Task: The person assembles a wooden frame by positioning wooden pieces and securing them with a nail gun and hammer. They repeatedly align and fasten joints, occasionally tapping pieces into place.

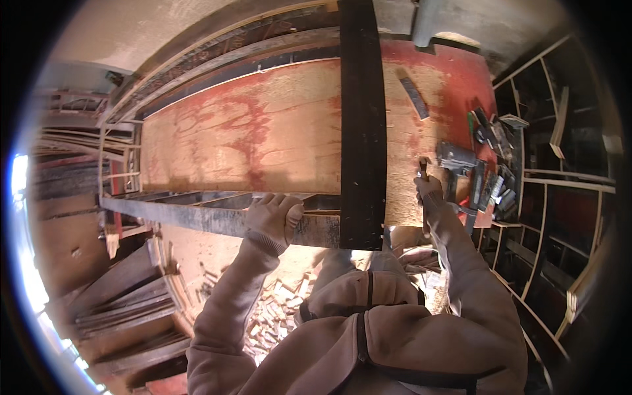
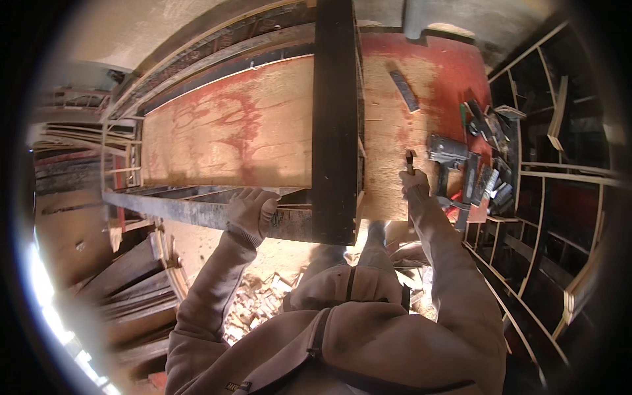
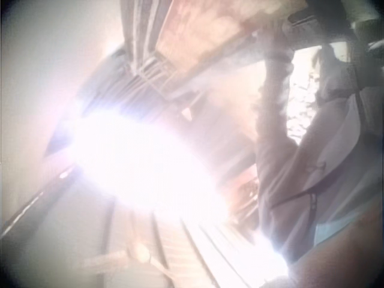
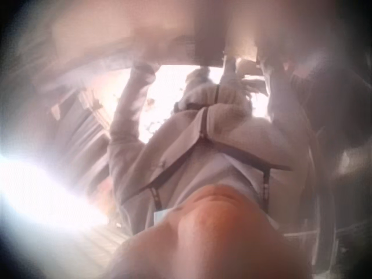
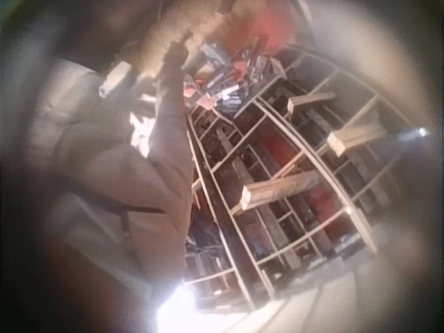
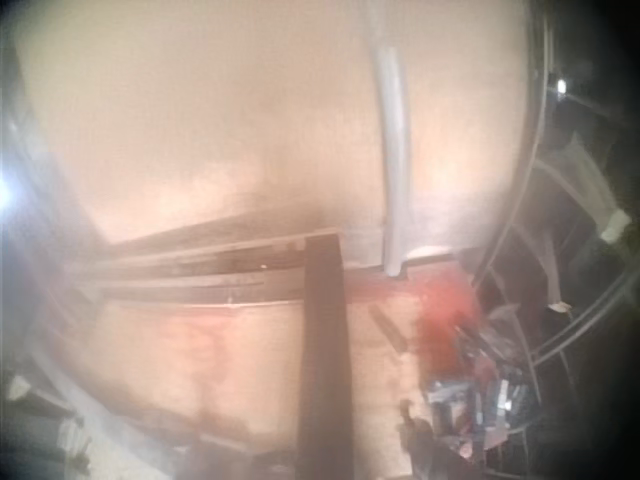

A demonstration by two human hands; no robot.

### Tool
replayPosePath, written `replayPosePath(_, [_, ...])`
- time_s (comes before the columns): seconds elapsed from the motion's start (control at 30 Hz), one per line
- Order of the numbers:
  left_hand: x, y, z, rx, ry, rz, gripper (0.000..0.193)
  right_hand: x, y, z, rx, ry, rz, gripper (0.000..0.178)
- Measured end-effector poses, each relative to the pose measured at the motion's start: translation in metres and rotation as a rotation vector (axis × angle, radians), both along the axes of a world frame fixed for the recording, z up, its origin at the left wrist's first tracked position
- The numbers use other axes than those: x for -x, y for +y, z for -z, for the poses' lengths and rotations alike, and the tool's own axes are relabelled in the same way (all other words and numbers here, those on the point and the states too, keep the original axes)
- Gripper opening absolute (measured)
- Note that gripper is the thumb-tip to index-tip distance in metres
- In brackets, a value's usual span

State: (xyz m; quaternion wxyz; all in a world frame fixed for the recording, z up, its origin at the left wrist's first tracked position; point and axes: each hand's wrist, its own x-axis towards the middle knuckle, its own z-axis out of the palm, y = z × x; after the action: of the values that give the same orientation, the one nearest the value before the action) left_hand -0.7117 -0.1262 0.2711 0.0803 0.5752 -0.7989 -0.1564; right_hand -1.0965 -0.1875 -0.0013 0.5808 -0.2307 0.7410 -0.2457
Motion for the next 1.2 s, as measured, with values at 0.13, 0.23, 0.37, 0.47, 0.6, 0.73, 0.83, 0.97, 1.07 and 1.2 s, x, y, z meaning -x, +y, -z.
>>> replayPosePath(0.13, [0.011, 0.001, -0.003, 0.084, -0.089, 0.115, 0.035, 0.0, 0.041, -0.168, 0.657, -0.208, -0.221, 0.032])
replayPosePath(0.23, [0.031, 0.003, 0.005, 0.118, -0.102, 0.187, 0.03, -0.022, 0.007, -0.264, 0.895, 0.182, -0.441, 0.037])
replayPosePath(0.37, [0.032, 0.004, 0.01, -0.043, 0.125, 0.102, 0.025, -0.067, -0.056, -0.37, 1.249, 0.468, -0.382, 0.034])
replayPosePath(0.47, [0.026, 0.002, 0.007, 0.024, 0.277, 0.184, 0.035, -0.093, -0.104, -0.423, 1.523, 0.449, -0.179, 0.036])
replayPosePath(0.6, [0.025, -0.003, 0.002, -0.001, 0.223, 0.18, 0.035, -0.118, -0.179, -0.392, 1.542, 0.385, -0.11, 0.044])
replayPosePath(0.73, [0.026, -0.004, 0.003, -0.094, 0.152, 0.167, 0.038, -0.12, -0.249, -0.303, 1.05, 1.189, -0.753, 0.06])
replayPosePath(0.83, [0.025, -0.006, 0.007, -0.116, 0.112, 0.174, 0.039, -0.106, -0.269, -0.282, 1.027, 1.163, -0.729, 0.054])
replayPosePath(0.97, [0.025, -0.006, 0.009, -0.121, 0.075, 0.241, 0.036, -0.113, -0.244, -0.291, 0.978, 1.021, -0.492, 0.046])
replayPosePath(1.07, [0.027, -0.004, 0.004, -0.134, 0.017, 0.259, 0.033, -0.111, -0.241, -0.318, 0.682, 0.874, -0.752, 0.051])
replayPosePath(1.2, [0.029, -0.003, -0.005, -0.186, 0.001, 0.204, 0.035, -0.113, -0.27, -0.334, 0.873, 1.022, -0.548, 0.058])
